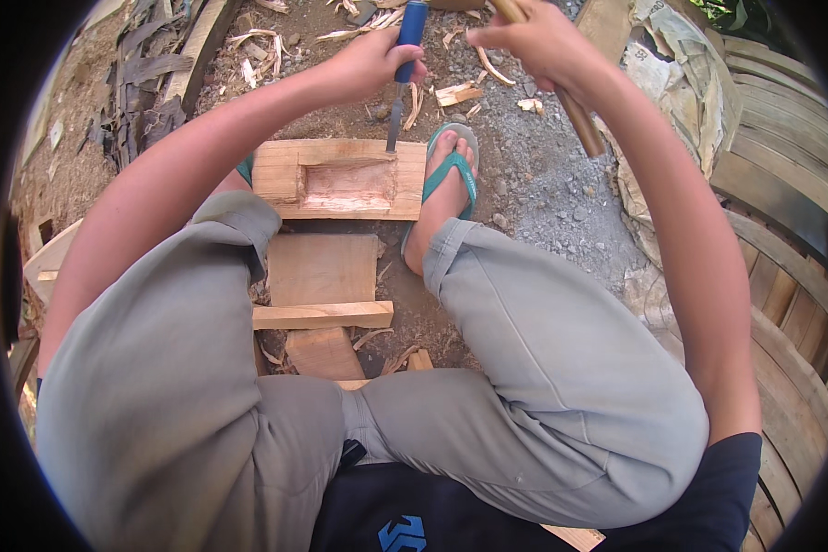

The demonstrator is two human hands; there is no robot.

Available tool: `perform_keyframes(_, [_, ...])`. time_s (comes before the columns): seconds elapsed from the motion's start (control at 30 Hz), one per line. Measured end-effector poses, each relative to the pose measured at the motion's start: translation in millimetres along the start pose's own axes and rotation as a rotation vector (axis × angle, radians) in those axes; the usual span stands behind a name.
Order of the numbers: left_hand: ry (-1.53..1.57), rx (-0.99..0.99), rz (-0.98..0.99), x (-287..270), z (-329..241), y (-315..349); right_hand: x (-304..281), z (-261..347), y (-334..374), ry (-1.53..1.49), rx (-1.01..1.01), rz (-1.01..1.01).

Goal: The person chisels a cavity into a block of wood using a hammer and a chisel.

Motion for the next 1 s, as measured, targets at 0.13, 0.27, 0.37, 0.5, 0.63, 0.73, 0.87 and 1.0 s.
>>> perform_keyframes(0.13, [0.046,0.010,0.029,-0.2,-0.3,-1.9,11.4,26.2,-24.4,-0.116,0.044,0.038])
perform_keyframes(0.27, [0.098,0.057,0.059,8.8,-7.4,-4.2,36.6,-4.5,-36.6,-0.378,0.144,0.156])
perform_keyframes(0.37, [0.131,-0.010,0.032,1.7,5.0,-5.1,54.2,-17.8,-44.4,-0.203,0.018,0.084])
perform_keyframes(0.5, [-0.006,-0.012,-0.067,-7.2,22.1,-11.3,62.7,-17.2,-49.2,-0.288,0.071,0.009])
perform_keyframes(0.63, [0.006,-0.244,-0.070,-17.9,38.3,-8.5,62.1,-19.1,-44.3,-0.394,0.077,0.050])
perform_keyframes(0.73, [-0.006,-0.253,-0.055,-23.1,32.8,2.0,64.8,-13.8,-35.9,-0.343,0.044,0.106])
perform_keyframes(0.87, [0.073,0.060,-0.046,-19.3,0.5,17.7,70.1,-2.9,-32.5,-0.357,-0.041,0.167])
perform_keyframes(1.0, [0.012,0.161,-0.052,-21.8,-21.6,47.9,60.4,35.2,-12.4,-0.484,-0.081,0.261])
Point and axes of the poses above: each hand's wrist, its own y-axis away from the middle knuckle, its own x-axis out of the palm, z = x × y, the point moved 6 cm from there along -y, towards the middle knuckle, and after that the axes turned 3 degrees about -y, right-handed, at the moved point
